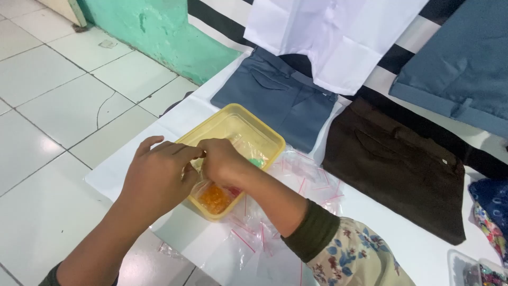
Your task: The person sorts colorful buttons into small plastic bags and places the bags into a yellow container.
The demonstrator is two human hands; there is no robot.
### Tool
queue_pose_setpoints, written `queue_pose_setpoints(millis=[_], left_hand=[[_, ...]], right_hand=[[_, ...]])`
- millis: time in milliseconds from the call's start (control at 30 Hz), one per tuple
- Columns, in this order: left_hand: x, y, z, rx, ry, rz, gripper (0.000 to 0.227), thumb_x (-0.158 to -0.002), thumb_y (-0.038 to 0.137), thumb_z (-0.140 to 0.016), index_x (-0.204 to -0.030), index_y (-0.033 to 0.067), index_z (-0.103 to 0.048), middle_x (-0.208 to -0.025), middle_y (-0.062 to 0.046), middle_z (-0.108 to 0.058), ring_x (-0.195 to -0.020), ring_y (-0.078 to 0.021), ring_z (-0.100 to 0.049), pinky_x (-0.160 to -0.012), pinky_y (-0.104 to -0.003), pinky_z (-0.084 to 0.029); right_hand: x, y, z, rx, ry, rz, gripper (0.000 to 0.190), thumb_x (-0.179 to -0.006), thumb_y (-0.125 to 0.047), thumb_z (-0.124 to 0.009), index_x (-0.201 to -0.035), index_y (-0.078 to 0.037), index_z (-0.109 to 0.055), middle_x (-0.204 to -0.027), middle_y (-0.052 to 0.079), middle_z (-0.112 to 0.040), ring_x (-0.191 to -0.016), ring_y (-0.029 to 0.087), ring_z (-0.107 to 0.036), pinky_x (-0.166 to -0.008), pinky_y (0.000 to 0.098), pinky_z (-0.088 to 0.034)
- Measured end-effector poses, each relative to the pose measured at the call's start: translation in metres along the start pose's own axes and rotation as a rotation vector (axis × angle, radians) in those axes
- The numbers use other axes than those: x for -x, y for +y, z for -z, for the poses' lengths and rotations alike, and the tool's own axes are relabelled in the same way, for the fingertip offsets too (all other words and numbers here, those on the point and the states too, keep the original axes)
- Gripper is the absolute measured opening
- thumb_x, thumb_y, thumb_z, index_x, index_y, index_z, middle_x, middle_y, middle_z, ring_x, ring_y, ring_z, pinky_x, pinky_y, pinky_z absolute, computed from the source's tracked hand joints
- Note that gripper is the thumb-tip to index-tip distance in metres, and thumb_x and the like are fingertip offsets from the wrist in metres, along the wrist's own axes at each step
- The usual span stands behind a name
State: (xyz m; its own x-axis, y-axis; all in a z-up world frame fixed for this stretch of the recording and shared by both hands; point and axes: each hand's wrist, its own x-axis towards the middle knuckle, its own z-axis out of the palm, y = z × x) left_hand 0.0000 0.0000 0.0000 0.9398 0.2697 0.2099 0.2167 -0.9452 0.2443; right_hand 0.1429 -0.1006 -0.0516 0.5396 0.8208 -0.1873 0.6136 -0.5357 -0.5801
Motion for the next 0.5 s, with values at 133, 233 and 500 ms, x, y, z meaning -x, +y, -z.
queue_pose_setpoints(millis=[133,233,500], left_hand=[[0.004,0.006,-0.003,-0.019,0.101,-0.041,0.029,-0.085,0.013,-0.065,-0.11,0.0178,-0.078,-0.096,-0.004,-0.08,-0.107,-0.0229,-0.075,-0.118,-0.052,-0.041],[0.007,0.017,-0.001,-0.008,0.196,-0.082,0.028,-0.084,0.011,-0.065,-0.108,0.018,-0.079,-0.093,-0.001,-0.079,-0.103,-0.0209,-0.075,-0.116,-0.051,-0.043],[0.0,0.097,0.009,0.056,0.475,-0.513,0.023,-0.082,0.012,-0.07,-0.101,0.0221,-0.077,-0.091,0.008,-0.075,-0.078,-0.0184,-0.068,-0.1,-0.04,-0.047]], right_hand=[[0.017,-0.014,0.017,0.037,0.027,0.02,0.032,-0.079,-0.003,-0.064,-0.109,-0.01,-0.069,-0.105,0.014,-0.076,-0.107,0.04,-0.072,-0.088,0.0479,-0.059],[0.048,-0.028,0.051,0.135,0.061,0.042,0.027,-0.081,-0.007,-0.072,-0.106,-0.011,-0.069,-0.097,0.014,-0.076,-0.101,0.039,-0.074,-0.085,0.0482,-0.059],[0.161,0.042,0.081,-0.025,0.437,0.025,0.019,-0.087,-0.023,-0.071,-0.106,-0.022,-0.077,-0.087,-0.007,-0.075,-0.072,0.016,-0.068,-0.073,0.0322,-0.052]])
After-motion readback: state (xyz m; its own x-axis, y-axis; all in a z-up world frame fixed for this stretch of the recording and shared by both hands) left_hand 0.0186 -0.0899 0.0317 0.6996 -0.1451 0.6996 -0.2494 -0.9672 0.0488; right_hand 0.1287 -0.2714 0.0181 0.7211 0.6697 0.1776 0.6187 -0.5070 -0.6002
